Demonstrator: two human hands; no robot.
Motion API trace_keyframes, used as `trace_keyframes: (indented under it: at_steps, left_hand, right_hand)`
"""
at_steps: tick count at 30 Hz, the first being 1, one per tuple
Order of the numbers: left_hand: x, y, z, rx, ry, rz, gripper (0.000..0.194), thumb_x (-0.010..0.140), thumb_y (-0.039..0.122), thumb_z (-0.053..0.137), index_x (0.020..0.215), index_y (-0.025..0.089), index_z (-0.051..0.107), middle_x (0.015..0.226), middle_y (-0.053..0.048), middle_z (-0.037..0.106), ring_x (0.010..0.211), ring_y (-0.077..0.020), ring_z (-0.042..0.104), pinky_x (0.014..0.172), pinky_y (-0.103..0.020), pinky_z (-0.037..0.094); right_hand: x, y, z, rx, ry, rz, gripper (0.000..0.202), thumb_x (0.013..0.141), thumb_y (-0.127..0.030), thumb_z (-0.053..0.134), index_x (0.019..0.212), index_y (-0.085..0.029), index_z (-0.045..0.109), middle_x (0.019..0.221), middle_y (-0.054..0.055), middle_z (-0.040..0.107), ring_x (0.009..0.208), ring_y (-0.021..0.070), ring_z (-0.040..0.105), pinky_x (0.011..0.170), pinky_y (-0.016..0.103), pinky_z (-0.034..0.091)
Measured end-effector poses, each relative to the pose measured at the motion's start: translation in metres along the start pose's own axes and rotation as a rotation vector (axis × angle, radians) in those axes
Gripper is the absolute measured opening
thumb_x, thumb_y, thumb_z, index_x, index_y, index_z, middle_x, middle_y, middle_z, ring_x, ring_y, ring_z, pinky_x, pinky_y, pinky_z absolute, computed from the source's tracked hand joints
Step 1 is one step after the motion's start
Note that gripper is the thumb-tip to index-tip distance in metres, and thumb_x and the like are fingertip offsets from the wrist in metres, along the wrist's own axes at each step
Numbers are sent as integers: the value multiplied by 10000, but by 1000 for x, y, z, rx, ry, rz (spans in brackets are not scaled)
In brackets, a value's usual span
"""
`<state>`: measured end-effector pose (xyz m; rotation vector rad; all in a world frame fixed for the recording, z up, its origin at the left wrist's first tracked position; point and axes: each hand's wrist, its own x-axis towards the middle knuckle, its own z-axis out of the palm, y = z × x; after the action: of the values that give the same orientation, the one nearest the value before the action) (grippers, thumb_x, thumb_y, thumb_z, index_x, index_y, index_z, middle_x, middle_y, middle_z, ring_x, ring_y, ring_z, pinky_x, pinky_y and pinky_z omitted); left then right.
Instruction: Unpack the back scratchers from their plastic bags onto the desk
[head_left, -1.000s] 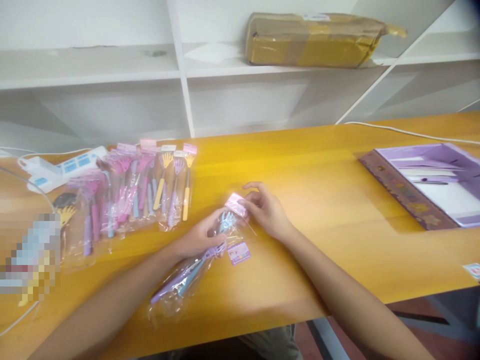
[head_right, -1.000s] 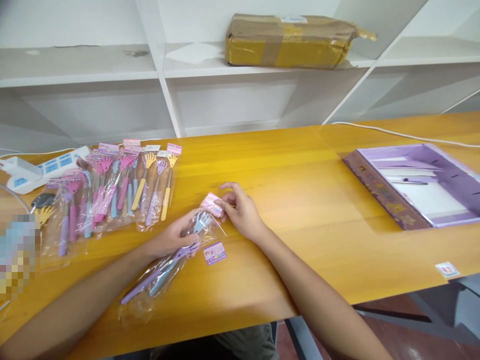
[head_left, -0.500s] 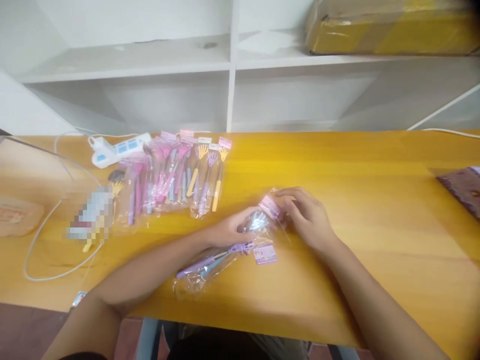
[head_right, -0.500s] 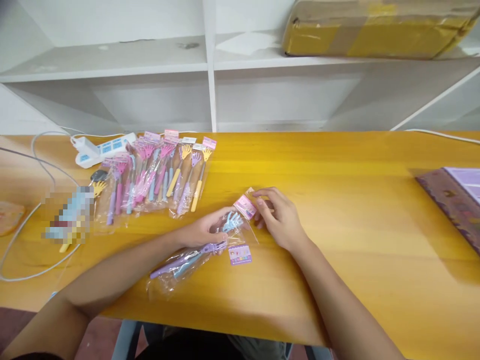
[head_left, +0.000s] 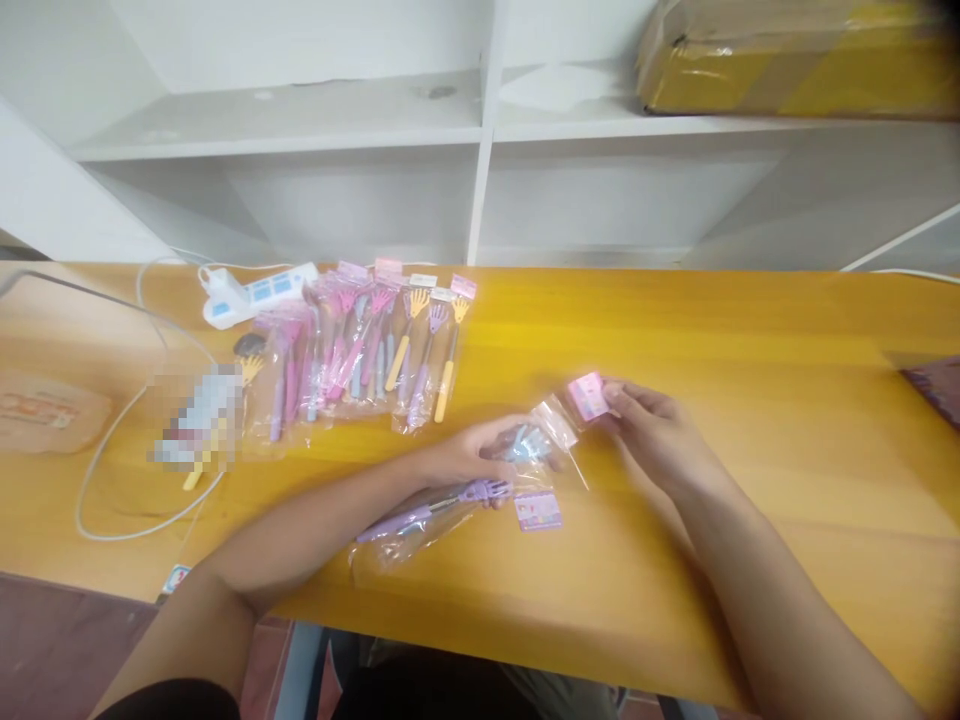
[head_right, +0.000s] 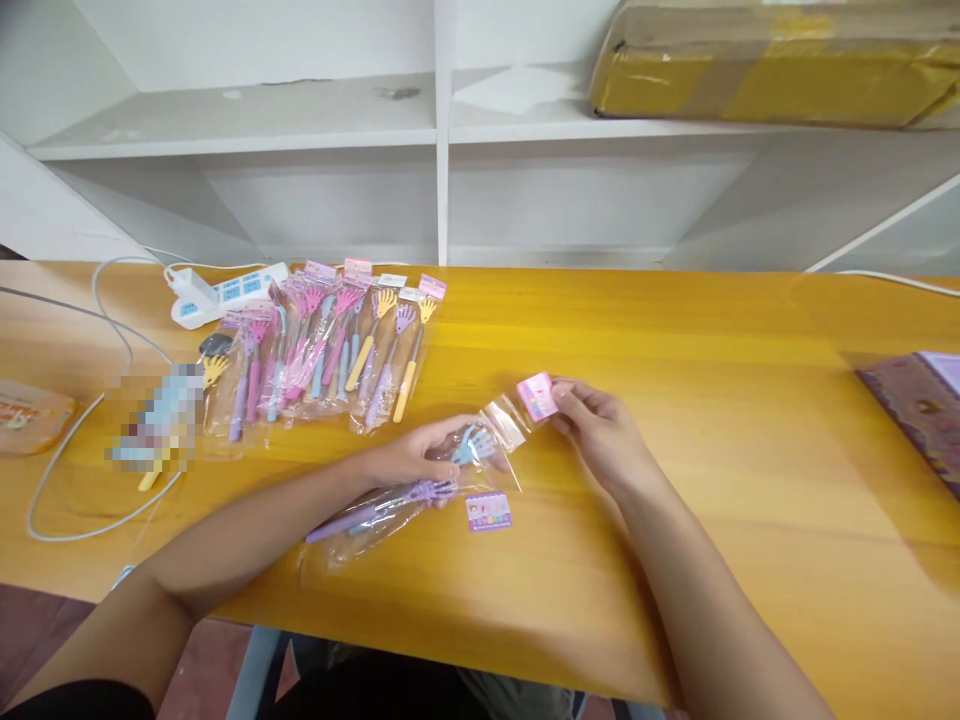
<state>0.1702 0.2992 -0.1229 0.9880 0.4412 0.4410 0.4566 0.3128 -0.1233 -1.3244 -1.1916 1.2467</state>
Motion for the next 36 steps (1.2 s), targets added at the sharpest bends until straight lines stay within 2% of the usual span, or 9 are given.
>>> trace_keyframes:
  at_steps: [2, 4, 8, 13, 19, 24, 26, 31, 36]
  left_hand:
    - [0, 1, -3, -87, 33, -7, 876, 813, 313, 848, 1589, 243, 447, 1263, -192, 721, 636, -131, 672, 515, -226, 482]
    - [-1, 1, -6, -164, 65, 6, 907, 789, 311, 835, 1594, 236, 424, 1188, -170, 746, 538, -99, 615, 464, -218, 444]
    - [0, 2, -6, -221, 86, 38, 875, 787, 304, 810, 1576, 214, 443, 1109, -150, 756, 494, -90, 592, 434, -213, 408]
    - [2, -1, -4, -135, 35, -52, 701, 789, 333, 876, 1401, 148, 590, 958, -106, 748, 551, -126, 644, 509, -238, 474]
    - [1, 0, -4, -30, -90, -140, 642, 852, 406, 868, 1387, 181, 594, 1144, -175, 771, 711, -184, 735, 609, -271, 526]
    - [3, 3, -4, -1, -110, -190, 575, 893, 415, 830, 1363, 160, 618, 1069, -160, 780, 786, -200, 746, 608, -246, 521]
    - [3, 3, -4, 1, -100, -196, 564, 891, 409, 829, 1353, 156, 627, 1054, -149, 774, 794, -200, 741, 616, -247, 530]
    - [4, 2, -3, -7, -62, -207, 656, 878, 372, 843, 1447, 190, 573, 1082, -136, 762, 745, -180, 732, 624, -261, 552]
    - [4, 4, 0, -21, -80, -182, 651, 880, 370, 839, 1449, 180, 587, 1001, -108, 758, 694, -161, 705, 605, -259, 548]
  right_hand:
    - [0, -2, -7, -7, 1, 66, 496, 775, -691, 814, 851, -214, 696, 780, 41, 642, 679, 162, 588, 566, 262, 476]
    - [-4, -6, -8, -104, -137, 146, 497, 777, -681, 822, 845, -203, 705, 683, 16, 587, 594, 132, 529, 508, 239, 419]
    - [-16, -16, 9, -262, -407, 119, 470, 796, -634, 830, 960, -197, 777, 834, 75, 708, 695, 180, 620, 572, 280, 503]
    - [-28, -17, 33, -102, -296, -15, 632, 782, -601, 857, 1317, -293, 724, 1148, 84, 744, 928, 249, 710, 729, 338, 599]
    - [-25, -7, 46, -62, -139, 53, 425, 911, -641, 715, 969, -226, 786, 814, 41, 702, 658, 168, 616, 537, 269, 480]
    - [-8, -9, 22, 124, 356, -109, 398, 905, -620, 734, 958, -226, 718, 864, 34, 681, 720, 157, 620, 610, 269, 520]
    - [-2, -10, 13, 190, 452, -180, 392, 914, -628, 717, 982, -242, 700, 891, 37, 676, 776, 160, 638, 665, 275, 535]
    - [5, -9, 6, 153, 120, -129, 480, 862, -699, 728, 1035, -252, 722, 965, 70, 711, 865, 214, 665, 760, 352, 552]
    - [2, -16, -10, 53, 317, -225, 588, 949, -773, 553, 1091, -240, 755, 1028, 89, 734, 917, 234, 681, 756, 357, 542]
